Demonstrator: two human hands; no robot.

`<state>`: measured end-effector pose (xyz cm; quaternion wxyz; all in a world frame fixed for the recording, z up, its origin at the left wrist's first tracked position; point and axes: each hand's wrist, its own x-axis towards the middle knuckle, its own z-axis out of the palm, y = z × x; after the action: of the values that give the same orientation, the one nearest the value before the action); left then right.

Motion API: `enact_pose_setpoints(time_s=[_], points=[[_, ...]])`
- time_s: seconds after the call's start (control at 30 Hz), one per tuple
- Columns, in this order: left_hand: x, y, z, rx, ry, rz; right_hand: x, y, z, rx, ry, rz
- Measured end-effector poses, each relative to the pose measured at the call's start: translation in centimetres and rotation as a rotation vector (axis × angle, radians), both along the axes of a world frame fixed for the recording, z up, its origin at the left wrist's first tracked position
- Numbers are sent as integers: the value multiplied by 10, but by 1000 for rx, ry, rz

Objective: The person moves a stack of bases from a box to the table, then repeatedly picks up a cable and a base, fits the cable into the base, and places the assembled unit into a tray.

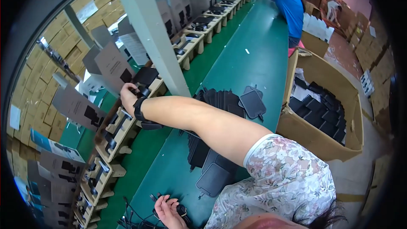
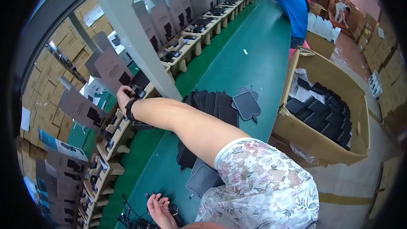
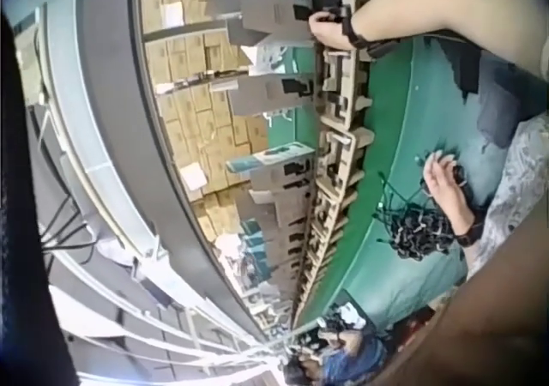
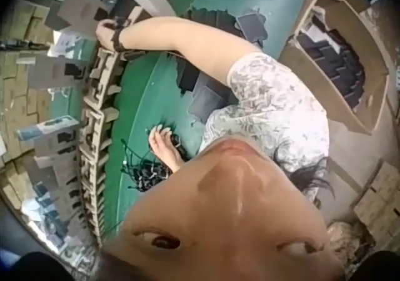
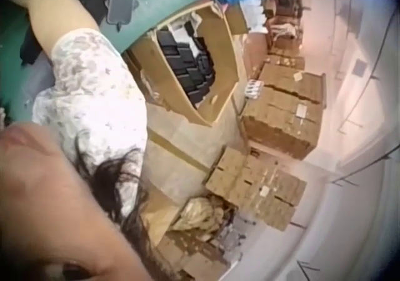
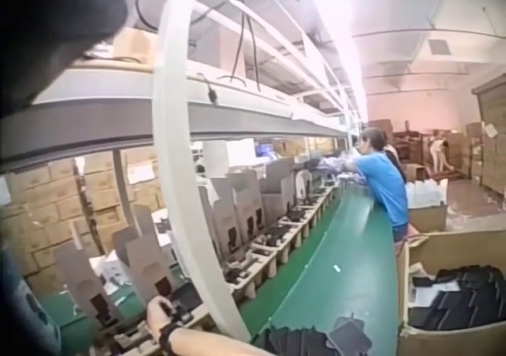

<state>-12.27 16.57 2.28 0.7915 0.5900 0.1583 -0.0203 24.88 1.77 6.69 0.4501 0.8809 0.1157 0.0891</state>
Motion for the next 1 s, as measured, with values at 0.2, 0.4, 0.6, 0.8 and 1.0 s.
enact_pose_setpoints(time_s=[0.2,0.4,0.6,0.8,1.0], points=[[-5,11,-1,23,3,43,10,22,-21,628,-222,70],[-5,14,-4,7,-1,48,19,4,-40,1295,-370,70],[-14,25,-15,17,-73,36,21,-12,-33,1379,55,160],[-8,24,-23,16,-74,29,32,-18,-40,1317,-190,88],[-6,27,-9,-5,-31,58,27,-25,-4,540,195,277]])
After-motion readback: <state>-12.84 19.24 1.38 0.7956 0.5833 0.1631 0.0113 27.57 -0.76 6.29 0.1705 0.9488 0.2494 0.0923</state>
